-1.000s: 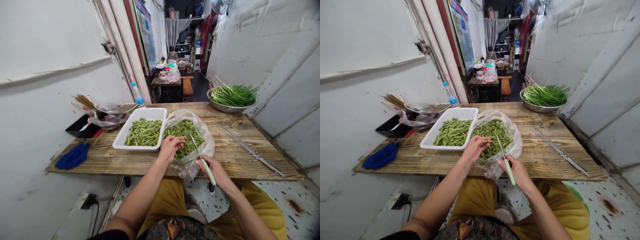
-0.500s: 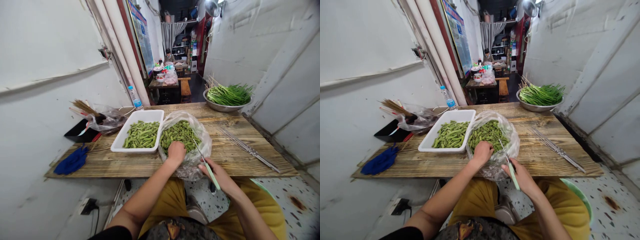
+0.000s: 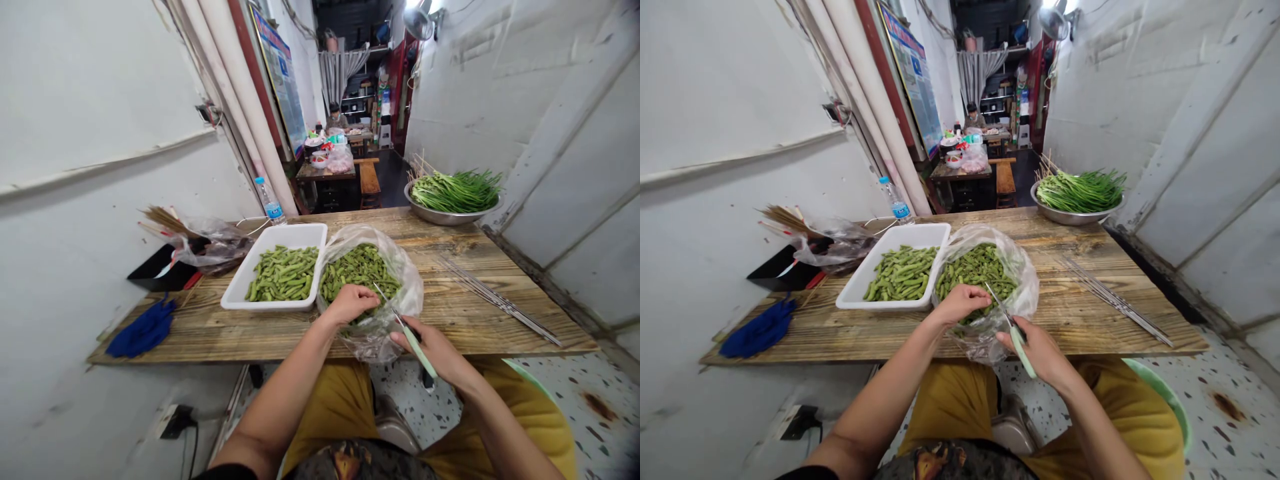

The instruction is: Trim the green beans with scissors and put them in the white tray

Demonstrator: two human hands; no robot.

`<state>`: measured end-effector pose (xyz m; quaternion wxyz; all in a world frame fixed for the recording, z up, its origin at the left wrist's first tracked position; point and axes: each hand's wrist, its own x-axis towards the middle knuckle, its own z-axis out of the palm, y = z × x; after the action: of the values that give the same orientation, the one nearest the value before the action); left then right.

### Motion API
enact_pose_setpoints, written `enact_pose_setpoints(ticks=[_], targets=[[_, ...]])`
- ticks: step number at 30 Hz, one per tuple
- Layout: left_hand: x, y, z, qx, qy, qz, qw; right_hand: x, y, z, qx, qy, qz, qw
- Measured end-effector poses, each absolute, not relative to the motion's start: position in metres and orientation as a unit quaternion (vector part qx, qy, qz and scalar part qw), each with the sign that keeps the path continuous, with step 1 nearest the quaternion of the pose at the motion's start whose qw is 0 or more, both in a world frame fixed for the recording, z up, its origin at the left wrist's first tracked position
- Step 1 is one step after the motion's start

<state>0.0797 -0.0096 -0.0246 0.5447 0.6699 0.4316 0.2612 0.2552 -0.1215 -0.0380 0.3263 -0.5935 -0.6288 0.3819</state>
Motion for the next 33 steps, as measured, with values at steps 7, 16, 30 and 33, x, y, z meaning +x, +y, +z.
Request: enact_pose_setpoints(ticks=[7,16,30,33], targets=[[0.071,-0.004,-0.022,0.559,0.396,0.266,0.678,0.254,-0.116,-0.046,-0.601,-0.637,0.356,0.326],[0.077,-0.012,-0.026,0.334,0.342,0.385,0.789,0.245,-0.127,-0.025,-0.597,-0.598,0.405,0.349],[0.082,-0.024,-0.020,0.382,0.324,0.402,0.767,0.238,-0.126,-0.024,-0.567,-0.509,0.539,0.359],[0.083,-0.026,-0.020,0.398,0.334,0.400,0.755,0.235,-0.125,-0.027,-0.558,-0.491,0.562,0.364]])
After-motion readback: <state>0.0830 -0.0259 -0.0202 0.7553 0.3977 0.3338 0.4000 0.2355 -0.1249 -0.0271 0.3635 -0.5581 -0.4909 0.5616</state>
